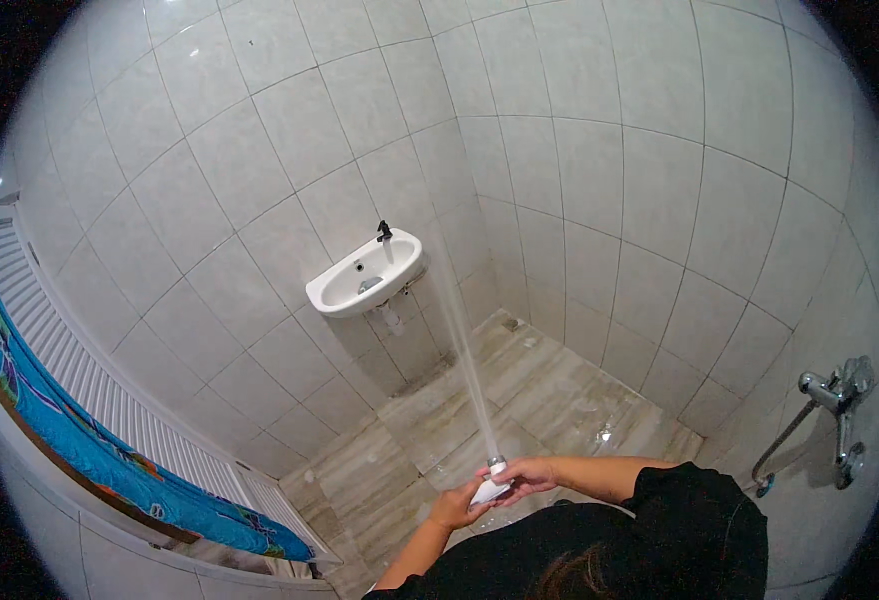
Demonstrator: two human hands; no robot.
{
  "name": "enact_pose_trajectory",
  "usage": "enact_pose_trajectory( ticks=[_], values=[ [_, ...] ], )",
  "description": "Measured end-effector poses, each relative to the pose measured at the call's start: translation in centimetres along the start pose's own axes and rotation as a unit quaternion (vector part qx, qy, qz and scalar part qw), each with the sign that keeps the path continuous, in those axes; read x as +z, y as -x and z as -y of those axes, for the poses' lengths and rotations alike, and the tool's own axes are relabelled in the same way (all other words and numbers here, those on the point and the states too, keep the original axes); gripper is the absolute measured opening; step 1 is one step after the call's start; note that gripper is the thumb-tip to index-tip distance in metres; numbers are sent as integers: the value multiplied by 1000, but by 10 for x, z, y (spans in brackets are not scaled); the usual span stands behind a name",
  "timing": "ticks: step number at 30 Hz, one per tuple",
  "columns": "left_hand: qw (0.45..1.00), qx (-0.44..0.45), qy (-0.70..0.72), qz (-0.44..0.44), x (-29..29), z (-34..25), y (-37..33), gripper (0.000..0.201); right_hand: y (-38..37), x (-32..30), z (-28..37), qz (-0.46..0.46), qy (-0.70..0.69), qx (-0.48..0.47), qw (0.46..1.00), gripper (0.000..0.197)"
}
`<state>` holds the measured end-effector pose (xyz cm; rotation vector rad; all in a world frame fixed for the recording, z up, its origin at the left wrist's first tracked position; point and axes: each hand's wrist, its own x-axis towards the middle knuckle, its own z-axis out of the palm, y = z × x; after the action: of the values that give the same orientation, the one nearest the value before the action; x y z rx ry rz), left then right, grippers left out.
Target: The person scrubs a white wall-mounted sink with a soapy cloth, rinsing it thoroughly under running water. They then use a handheld bidet sprayer to wash the tiled floor and the toilet area, moving the spray nozzle around the room.
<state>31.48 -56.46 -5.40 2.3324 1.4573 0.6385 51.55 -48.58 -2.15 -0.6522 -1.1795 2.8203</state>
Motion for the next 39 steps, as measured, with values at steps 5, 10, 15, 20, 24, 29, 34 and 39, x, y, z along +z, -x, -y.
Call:
enact_pose_trajectory(
  ticks=[5, 10, 15, 20, 24, 29, 34, 39],
  values=[
    [999, 34, -21, -8, -3, 4, 2, 49, -6, 0, -5, -5, 9, -6, 1000, 52],
    [999, 36, -8, 0, -11, 5, 0, 48, -10, -3, -2, 16, -24, -10, 1000, 52],
    [994, 34, -73, 79, -22, -5, -7, 55, -1, -10, -6, 44, -57, 13, 997, 53],
    [995, 80, -46, 29, -18, -2, -4, 61, -6, -16, -6, 59, -4, 19, 998, 50],
    [995, 87, -56, 13, -14, 7, -1, 63, -13, -19, -5, 76, 22, 13, 997, 45],
    [997, 75, -17, 32, -17, 2, -4, 62, -10, -21, -7, 45, 27, 17, 998, 45],
    [989, -57, 58, 127, -10, 2, -13, 63, -3, -21, -8, -6, -2, -3, 1000, 42],
    [965, -90, 209, 128, -5, -1, -22, 66, -3, -25, -9, -39, -79, -27, 996, 37]
  ],
)
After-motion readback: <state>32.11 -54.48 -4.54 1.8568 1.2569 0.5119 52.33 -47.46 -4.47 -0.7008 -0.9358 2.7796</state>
